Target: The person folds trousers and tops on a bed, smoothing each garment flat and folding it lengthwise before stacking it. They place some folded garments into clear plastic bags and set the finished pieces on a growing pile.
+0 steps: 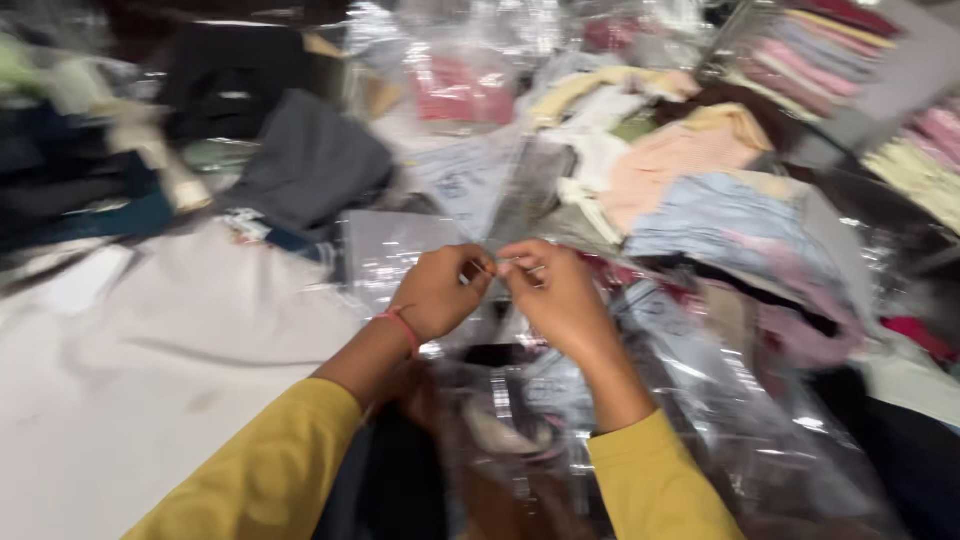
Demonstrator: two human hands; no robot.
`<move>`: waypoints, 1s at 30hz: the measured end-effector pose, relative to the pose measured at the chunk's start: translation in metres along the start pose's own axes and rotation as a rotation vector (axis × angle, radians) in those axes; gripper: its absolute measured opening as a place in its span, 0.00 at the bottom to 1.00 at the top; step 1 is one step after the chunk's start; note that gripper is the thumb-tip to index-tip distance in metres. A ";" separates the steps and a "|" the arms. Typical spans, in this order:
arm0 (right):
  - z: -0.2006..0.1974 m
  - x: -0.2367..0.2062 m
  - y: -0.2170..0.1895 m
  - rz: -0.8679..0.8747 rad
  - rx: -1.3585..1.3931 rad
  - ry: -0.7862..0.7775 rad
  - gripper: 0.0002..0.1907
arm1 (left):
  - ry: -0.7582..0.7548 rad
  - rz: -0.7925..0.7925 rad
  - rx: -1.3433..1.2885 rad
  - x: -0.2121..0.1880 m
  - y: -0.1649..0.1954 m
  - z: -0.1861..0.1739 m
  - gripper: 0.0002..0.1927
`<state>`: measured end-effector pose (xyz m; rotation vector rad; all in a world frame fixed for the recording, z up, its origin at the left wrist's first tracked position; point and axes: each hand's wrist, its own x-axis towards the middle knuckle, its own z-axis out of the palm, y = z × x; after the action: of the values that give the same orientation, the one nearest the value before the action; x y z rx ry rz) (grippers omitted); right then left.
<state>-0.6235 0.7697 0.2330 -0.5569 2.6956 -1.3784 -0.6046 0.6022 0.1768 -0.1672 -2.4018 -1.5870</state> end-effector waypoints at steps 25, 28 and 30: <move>-0.271 0.132 0.221 0.035 -0.666 0.414 0.16 | 0.077 0.155 0.022 0.202 0.030 0.254 0.20; -0.253 0.134 0.179 -0.223 -0.456 0.317 0.13 | 0.258 0.531 0.087 0.223 0.024 0.234 0.40; -0.234 0.132 0.148 -0.374 -0.165 0.090 0.14 | 0.222 0.708 0.046 0.240 0.022 0.218 0.46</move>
<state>-0.8399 0.9841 0.2697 -1.0856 2.9027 -1.2818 -0.8620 0.8001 0.1816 -0.7010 -1.8927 -1.1429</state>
